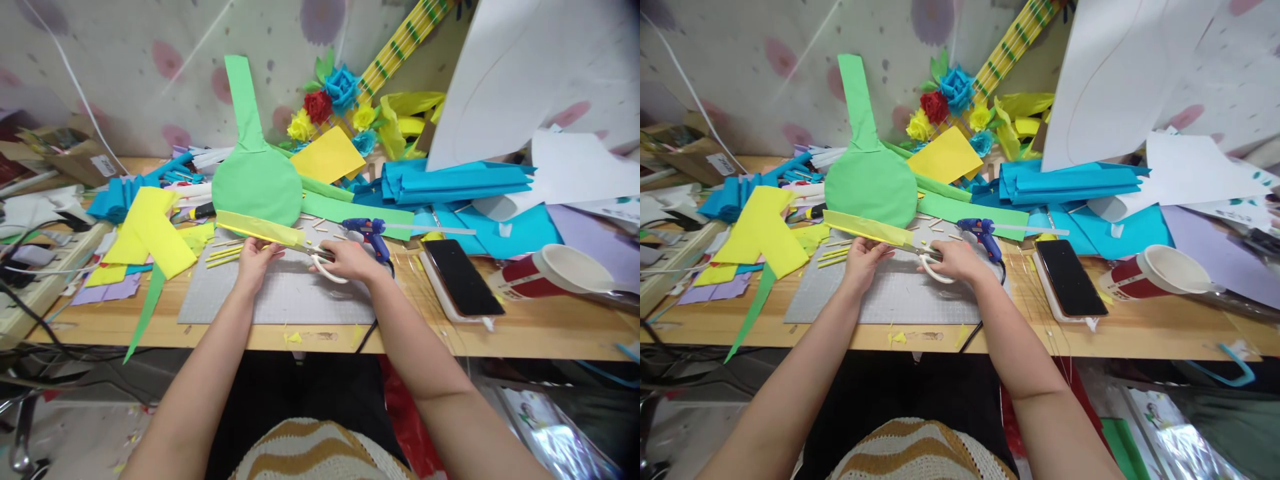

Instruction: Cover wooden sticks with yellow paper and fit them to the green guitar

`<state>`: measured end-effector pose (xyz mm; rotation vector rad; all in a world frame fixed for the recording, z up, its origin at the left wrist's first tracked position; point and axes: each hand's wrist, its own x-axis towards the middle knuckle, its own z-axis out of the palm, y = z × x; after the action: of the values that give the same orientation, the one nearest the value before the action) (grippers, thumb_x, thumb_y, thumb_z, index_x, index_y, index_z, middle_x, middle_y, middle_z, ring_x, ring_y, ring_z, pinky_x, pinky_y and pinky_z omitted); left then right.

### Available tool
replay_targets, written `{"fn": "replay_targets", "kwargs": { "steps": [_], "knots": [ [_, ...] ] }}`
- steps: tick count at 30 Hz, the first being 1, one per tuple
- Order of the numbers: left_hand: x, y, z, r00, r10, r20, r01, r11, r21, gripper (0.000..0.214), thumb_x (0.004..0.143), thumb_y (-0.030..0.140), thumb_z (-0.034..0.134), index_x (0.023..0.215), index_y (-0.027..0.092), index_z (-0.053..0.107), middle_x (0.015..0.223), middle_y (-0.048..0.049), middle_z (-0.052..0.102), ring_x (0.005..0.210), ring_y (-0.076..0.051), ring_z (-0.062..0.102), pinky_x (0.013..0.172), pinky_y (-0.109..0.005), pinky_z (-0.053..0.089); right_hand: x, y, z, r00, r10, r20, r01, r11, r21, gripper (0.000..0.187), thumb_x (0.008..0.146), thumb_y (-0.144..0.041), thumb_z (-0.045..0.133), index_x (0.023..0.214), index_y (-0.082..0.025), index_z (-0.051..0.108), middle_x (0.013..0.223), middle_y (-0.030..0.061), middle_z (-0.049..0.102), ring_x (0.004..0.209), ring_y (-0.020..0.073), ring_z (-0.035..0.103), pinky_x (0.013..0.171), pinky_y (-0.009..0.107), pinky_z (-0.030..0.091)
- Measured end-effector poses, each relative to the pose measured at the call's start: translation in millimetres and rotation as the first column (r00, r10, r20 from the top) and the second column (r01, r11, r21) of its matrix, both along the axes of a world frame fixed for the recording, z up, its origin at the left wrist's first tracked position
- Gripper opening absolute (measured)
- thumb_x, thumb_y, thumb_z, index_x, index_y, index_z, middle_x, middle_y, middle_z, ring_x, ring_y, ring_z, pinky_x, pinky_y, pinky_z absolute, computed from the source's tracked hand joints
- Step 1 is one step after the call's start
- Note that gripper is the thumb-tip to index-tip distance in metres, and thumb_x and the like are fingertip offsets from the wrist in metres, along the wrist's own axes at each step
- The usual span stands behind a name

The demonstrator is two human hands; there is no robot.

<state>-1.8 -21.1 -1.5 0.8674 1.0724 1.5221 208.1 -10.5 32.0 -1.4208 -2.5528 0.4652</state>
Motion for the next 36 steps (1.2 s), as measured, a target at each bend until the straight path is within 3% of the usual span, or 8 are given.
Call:
{"fn": "replay_targets", "kwargs": {
  "steps": [36],
  "knots": [
    [0.6, -2.4, 1.9, 1.000, 0.009, -0.005, -0.009, 1.000, -0.002, 0.039, 0.052, 0.024, 0.075, 0.083, 0.014, 0.052, 0.073, -0.0012, 0.064, 0.066, -0.016, 0.065, 0.055, -0.024, 0.053, 1.4, 1.8, -1.8, 0.999, -0.024, -0.032, 0.023, 0.999, -0.041, 0.036, 0.071, -0.055, 0.050, 0.072, -0.019, 0.055, 0.068, 0.0013, 0.058, 0.062, 0.0124, 0.046, 0.053, 0.022, 0.023]
  ]
}}
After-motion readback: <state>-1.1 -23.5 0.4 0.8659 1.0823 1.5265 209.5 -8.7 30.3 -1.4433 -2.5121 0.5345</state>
